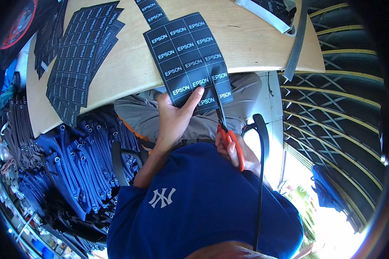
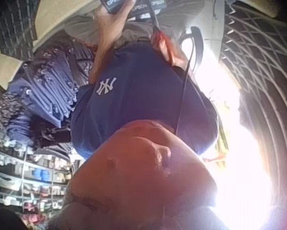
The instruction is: The person is cutting garment labels or tags from a sheet using a pair of scissors.
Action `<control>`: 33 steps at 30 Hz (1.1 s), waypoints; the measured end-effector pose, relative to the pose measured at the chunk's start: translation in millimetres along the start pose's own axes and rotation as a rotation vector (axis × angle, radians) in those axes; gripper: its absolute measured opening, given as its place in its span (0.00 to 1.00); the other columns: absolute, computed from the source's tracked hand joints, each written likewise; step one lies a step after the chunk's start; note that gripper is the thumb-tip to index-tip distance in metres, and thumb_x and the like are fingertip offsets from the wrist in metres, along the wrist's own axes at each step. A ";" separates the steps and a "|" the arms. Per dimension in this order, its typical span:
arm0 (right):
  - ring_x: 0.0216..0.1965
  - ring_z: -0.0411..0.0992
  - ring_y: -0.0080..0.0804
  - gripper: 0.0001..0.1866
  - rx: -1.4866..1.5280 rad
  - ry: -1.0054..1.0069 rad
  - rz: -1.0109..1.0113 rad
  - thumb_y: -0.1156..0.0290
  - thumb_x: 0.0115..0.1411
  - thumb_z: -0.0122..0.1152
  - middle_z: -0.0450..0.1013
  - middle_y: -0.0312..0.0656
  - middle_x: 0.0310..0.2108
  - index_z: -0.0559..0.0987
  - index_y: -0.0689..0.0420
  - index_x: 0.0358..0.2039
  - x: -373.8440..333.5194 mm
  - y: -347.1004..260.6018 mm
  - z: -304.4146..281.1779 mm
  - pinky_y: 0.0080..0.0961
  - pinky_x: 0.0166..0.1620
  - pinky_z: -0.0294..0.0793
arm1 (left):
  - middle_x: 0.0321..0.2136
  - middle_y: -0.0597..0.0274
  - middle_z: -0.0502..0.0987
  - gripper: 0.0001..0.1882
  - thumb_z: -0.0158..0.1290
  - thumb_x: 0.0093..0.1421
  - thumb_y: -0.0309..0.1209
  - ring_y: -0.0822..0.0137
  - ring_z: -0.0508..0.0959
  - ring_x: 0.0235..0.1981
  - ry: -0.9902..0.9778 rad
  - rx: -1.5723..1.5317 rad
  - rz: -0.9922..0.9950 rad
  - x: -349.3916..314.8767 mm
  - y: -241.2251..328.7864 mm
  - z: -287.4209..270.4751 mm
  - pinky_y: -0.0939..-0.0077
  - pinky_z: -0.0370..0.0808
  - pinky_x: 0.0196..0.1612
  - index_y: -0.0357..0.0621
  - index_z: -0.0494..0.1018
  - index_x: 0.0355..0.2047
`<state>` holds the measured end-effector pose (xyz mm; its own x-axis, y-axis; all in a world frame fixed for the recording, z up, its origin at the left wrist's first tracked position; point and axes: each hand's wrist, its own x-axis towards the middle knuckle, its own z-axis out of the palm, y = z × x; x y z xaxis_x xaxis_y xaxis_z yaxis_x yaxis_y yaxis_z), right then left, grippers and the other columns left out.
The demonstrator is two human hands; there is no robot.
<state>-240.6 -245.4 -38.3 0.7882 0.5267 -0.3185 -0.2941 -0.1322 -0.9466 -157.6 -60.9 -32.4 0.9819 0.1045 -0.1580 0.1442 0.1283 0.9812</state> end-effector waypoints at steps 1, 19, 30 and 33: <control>0.20 0.63 0.29 0.31 0.006 0.003 -0.001 0.42 0.63 0.37 0.63 0.38 0.17 0.69 0.62 0.31 0.3 1.8 0.5 0.27 0.27 0.61 | 0.27 0.64 0.79 0.07 0.58 0.54 0.24 0.80 0.75 0.25 -0.005 0.019 0.010 -0.1 0.2 -0.2 0.85 0.71 0.29 0.33 0.76 0.32; 0.11 0.63 0.24 0.26 0.022 0.116 0.173 0.52 0.67 0.35 0.63 0.35 0.10 0.69 0.61 0.22 4.7 -13.6 12.2 0.22 0.18 0.62 | 0.22 0.65 0.77 0.07 0.58 0.55 0.26 0.81 0.74 0.19 -0.018 -0.024 -0.148 -2.7 10.6 -1.9 0.88 0.68 0.18 0.34 0.76 0.31; 0.14 0.64 0.26 0.24 -0.036 0.078 0.136 0.55 0.67 0.38 0.64 0.37 0.13 0.69 0.61 0.23 0.9 -5.1 9.7 0.25 0.21 0.63 | 0.27 0.64 0.78 0.07 0.56 0.57 0.27 0.80 0.75 0.27 0.024 -0.092 -0.091 -1.3 1.1 -6.4 0.87 0.71 0.29 0.34 0.76 0.33; 0.18 0.65 0.27 0.25 -0.038 0.097 0.094 0.52 0.65 0.39 0.64 0.38 0.16 0.69 0.61 0.25 -0.1 -5.7 12.1 0.26 0.25 0.63 | 0.28 0.64 0.78 0.07 0.56 0.57 0.27 0.79 0.75 0.27 0.037 -0.090 -0.052 -1.8 -0.7 -3.6 0.86 0.71 0.30 0.34 0.76 0.33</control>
<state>-245.5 -234.5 -32.3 0.8074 0.4268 -0.4075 -0.3497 -0.2101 -0.9130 -159.9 -57.7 -33.2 0.9680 0.1312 -0.2139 0.1816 0.2220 0.9580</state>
